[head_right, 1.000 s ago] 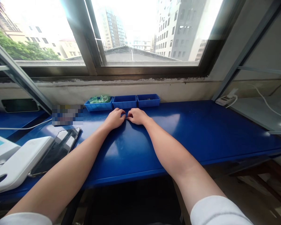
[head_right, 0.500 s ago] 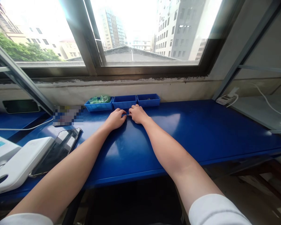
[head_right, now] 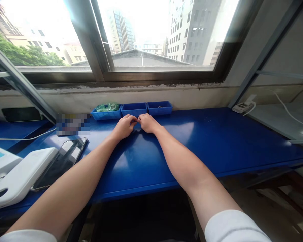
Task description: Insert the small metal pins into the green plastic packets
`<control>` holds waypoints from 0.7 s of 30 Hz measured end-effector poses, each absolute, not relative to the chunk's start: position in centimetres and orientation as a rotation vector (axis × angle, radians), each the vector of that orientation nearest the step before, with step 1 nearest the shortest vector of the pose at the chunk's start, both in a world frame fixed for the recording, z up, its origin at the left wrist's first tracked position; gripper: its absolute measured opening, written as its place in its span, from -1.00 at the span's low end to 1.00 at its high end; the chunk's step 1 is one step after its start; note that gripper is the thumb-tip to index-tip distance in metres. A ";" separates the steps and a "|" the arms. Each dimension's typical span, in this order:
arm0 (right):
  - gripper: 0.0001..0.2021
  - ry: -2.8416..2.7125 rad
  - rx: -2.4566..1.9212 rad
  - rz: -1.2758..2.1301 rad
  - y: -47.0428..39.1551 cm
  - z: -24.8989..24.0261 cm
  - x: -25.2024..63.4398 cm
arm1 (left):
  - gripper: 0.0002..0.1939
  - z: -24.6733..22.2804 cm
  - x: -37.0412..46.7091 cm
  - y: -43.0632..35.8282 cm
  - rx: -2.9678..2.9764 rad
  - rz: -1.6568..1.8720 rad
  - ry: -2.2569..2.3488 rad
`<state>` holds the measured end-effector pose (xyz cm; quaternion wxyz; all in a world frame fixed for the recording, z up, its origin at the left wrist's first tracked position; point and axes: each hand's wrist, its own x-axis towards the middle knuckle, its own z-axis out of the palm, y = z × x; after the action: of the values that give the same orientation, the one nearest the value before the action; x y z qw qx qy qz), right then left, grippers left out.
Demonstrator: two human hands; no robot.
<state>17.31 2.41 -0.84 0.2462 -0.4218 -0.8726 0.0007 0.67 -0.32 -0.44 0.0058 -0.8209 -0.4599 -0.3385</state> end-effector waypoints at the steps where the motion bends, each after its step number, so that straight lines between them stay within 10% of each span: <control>1: -0.73 -2.368 -1.148 0.011 2.4 -0.7 17.3 | -0.80 -0.4 0.6 -0.3 -2.564 -1.074 -1.444; 21: -0.82 -1.645 -0.811 1.011 1.9 0.4 18.4 | -0.70 0.2 0.6 -0.6 -2.467 -1.038 -1.665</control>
<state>18.36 1.90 0.38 0.4999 -0.3355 -0.6804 0.4179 0.58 -0.60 0.17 -0.0050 -0.7826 -0.5282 -0.3293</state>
